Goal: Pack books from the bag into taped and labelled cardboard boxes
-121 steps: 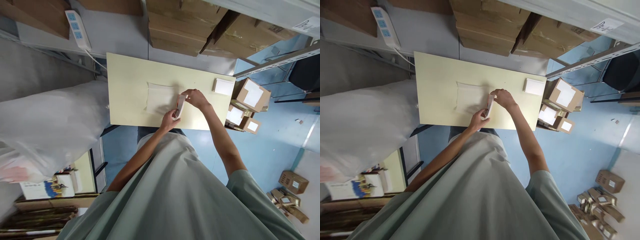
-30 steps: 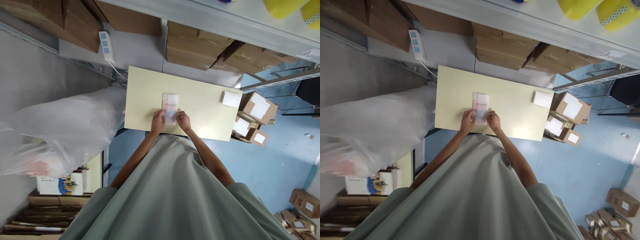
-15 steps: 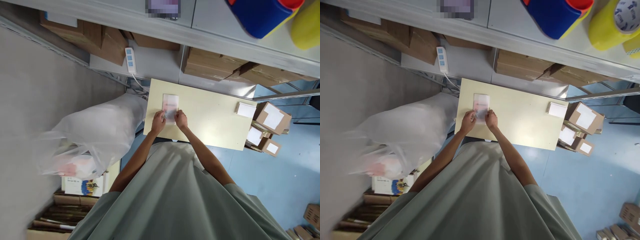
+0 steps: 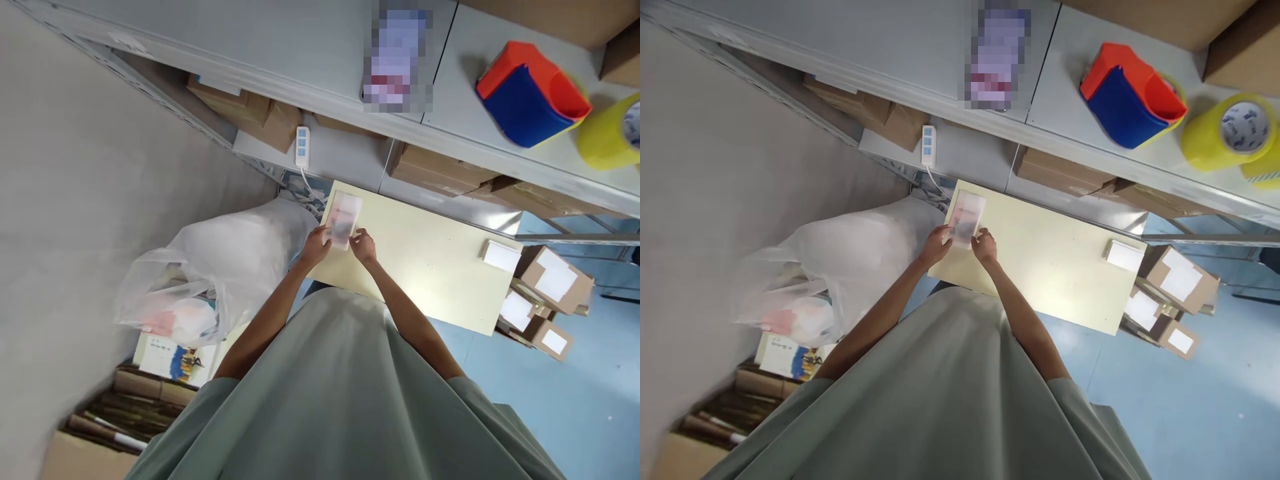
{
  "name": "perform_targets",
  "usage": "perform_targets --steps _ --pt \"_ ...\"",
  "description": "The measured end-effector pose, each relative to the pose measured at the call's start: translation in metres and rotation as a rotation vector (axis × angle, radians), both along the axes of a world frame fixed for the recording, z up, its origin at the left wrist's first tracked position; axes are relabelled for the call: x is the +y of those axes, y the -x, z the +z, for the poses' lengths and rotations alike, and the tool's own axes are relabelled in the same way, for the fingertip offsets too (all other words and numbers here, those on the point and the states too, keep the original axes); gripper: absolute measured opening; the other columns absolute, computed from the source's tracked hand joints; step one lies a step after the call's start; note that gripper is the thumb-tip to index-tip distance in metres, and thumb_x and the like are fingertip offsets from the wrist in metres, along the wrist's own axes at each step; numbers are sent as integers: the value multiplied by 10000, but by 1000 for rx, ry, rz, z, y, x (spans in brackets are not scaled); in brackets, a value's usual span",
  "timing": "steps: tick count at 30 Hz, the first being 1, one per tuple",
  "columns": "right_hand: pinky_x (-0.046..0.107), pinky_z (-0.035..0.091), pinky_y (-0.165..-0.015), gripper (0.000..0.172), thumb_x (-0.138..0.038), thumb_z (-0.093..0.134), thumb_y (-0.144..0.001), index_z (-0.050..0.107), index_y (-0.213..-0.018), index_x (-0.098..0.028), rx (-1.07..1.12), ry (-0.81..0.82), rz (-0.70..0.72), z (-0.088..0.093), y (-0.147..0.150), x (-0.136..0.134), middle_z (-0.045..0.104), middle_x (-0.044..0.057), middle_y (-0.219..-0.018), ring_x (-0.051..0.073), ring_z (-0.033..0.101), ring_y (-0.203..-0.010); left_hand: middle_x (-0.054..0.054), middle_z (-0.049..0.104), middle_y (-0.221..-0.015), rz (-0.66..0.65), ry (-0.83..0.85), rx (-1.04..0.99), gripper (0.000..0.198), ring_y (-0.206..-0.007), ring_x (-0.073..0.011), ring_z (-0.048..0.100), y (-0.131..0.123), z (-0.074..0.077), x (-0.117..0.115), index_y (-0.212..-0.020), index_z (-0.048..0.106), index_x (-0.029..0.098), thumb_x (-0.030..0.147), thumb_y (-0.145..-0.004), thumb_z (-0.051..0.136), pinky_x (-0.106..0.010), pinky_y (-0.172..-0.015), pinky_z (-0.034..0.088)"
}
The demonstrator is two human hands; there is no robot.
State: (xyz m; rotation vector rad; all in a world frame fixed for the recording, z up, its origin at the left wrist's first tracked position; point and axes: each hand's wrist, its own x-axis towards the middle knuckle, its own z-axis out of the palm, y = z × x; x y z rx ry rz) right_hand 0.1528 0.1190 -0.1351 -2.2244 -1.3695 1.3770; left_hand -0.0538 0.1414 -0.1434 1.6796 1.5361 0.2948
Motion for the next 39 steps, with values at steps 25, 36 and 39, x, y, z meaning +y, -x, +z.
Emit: perform_targets --steps 25,36,39 --pt "361 656 -851 150 -373 658 -990 735 -1067 -269 416 -54 276 54 -53 -153 843 35 -963 228 842 -851 -83 804 -1408 463 53 -137 146 -1315 -275 765 -36 130 -234 -981 758 290 395 -1005 660 -455 -1170 611" --pt "381 656 -845 188 -416 665 -964 752 -1033 -265 359 -153 380 74 25 -229 840 43 -953 243 825 -832 -69 820 -1385 442 -100 -292 243 -1339 -285 758 54 138 -311 -1043 801 307 320 -1000 562 -484 -1181 604" --pt "405 661 -867 285 -503 659 -958 749 -1068 -256 378 -206 388 78 62 -256 851 63 -992 253 829 -848 -75 816 -1389 477 -155 -303 259 -1322 -300 765 109 133 -361 -1083 805 311 346 -1006 560 -490 -1127 635"
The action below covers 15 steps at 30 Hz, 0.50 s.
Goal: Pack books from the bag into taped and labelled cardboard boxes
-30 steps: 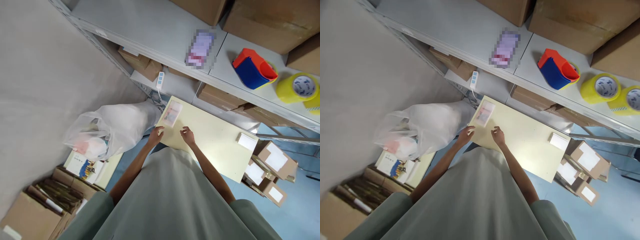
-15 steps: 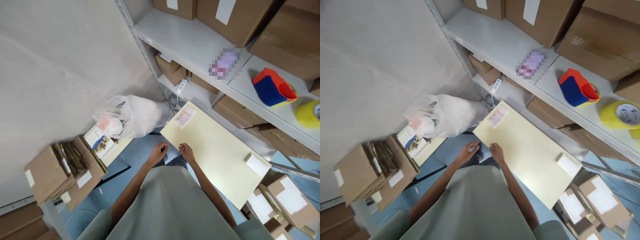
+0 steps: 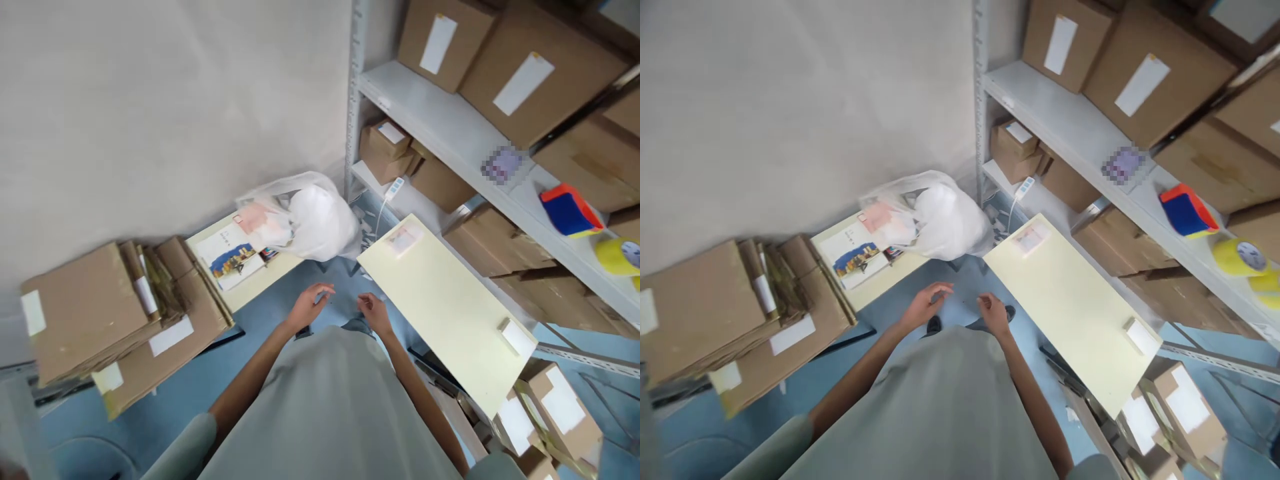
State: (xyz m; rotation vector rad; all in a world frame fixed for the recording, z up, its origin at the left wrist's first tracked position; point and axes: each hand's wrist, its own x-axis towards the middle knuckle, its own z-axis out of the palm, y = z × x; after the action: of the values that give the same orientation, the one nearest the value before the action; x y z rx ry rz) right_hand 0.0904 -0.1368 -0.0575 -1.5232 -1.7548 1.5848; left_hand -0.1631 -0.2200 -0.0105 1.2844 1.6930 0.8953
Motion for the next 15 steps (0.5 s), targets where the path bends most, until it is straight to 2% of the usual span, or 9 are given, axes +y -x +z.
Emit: perform_targets --steps 3,4,7,10,12,15 --pt "430 667 -891 405 -612 660 -952 743 -1105 -247 26 -20 21 5 41 -31 856 90 -1027 272 837 -889 -112 795 -1419 122 -11 42 291 -1310 -324 762 66 -9 -60 -1159 784 284 384 -1013 553 -484 -1014 679" --pt "436 670 -893 438 -648 657 -952 741 -1111 -248 25 -20 36 8 55 -42 857 99 -1031 280 838 -906 -124 791 -1418 177 -10 77 301 -1312 -328 757 89 -12 -81 -1181 774 274 375 -1006 552 -493 -1027 675" --pt "460 681 -901 511 -732 641 -948 740 -1107 -257 -1 -3 106 16 96 -74 857 128 -1054 306 845 -945 -137 780 -1400 364 14 248 349 -1345 -326 726 161 -18 -143 -1262 750 250 314 -974 563 -547 -1218 574" --pt "465 688 -922 537 -753 638 -942 747 -1110 -255 -7 15 192 25 135 -101 850 139 -1079 314 850 -962 -174 703 -1518 530 106 451 512 -1486 -362 631 233 -18 -203 -1436 682 205 250 -933 601 -584 -1319 471" --pt "456 689 -925 531 -742 641 -939 750 -1112 -251 0 16 237 31 158 -115 847 133 -1069 308 848 -956 -232 562 -1680 598 216 583 694 -1609 -413 509 277 -16 -239 -1586 578 156 258 -904 658 -596 -1354 415" --pt "461 683 -935 487 -704 659 -939 750 -1100 -253 1 -8 270 41 186 -126 846 120 -1036 305 843 -934 -336 300 -1830 609 402 703 1000 -1730 -521 262 331 -16 -282 -1735 358 57 267 -843 759 -684 -1370 318"
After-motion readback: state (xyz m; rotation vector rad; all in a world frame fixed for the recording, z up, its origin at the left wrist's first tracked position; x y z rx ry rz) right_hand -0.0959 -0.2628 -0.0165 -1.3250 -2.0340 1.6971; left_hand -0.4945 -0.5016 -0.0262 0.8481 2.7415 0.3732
